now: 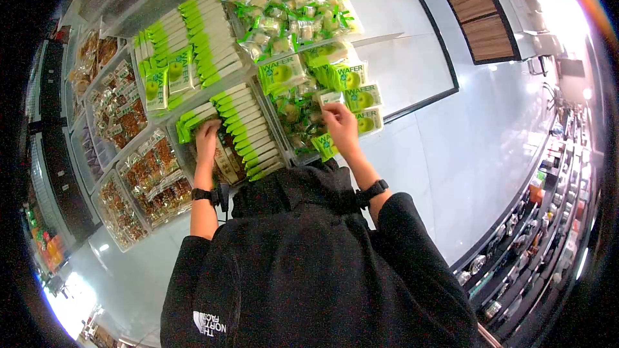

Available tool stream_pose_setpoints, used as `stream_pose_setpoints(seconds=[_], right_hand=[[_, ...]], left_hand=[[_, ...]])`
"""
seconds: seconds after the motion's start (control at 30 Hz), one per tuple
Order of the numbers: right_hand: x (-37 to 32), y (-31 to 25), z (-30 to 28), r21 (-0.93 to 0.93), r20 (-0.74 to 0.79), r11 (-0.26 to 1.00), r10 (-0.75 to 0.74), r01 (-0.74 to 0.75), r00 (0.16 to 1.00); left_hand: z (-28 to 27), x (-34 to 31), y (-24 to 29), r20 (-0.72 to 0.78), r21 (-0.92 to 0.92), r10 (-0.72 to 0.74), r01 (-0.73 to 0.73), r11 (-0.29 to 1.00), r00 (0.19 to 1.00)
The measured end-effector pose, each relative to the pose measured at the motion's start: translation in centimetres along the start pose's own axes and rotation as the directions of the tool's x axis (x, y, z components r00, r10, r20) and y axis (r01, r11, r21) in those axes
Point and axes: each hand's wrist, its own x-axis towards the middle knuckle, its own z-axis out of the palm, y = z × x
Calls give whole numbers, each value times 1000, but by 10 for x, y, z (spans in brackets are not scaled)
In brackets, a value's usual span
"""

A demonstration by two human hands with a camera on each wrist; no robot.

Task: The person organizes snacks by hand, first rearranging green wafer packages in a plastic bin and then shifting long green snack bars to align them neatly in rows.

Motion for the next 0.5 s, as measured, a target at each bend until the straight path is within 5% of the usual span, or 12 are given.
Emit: stream_pose_setpoints(seconds=[0.13,0.2,0.27,0.4,0.47,0.5], right_hand=[[3,14,-5,-27,-154,999,36,-41,987],[4,15,-7,-40,-154,999,11,-17,988],[2,15,-3,-52,-153,999,-10,2,988],[-2,8,4,-175,-171,977,-152,121,974],[-11,6,-8,-353,-106,932,-125,80,986],[-18,19,-16,-518,-62,841,-218,156,974]], left_hand=[[-20,-11,9,-117,25,-37,41,999,992],[-16,-5,5,-79,-87,165,-172,981,983],[-19,-6,11,-56,-51,187,-190,980,981],[-22,-5,17,-42,57,-15,18,998,999],[-12,-2,3,-108,150,239,-222,963,965],[-21,-8,11,-90,204,134,-113,972,987]])
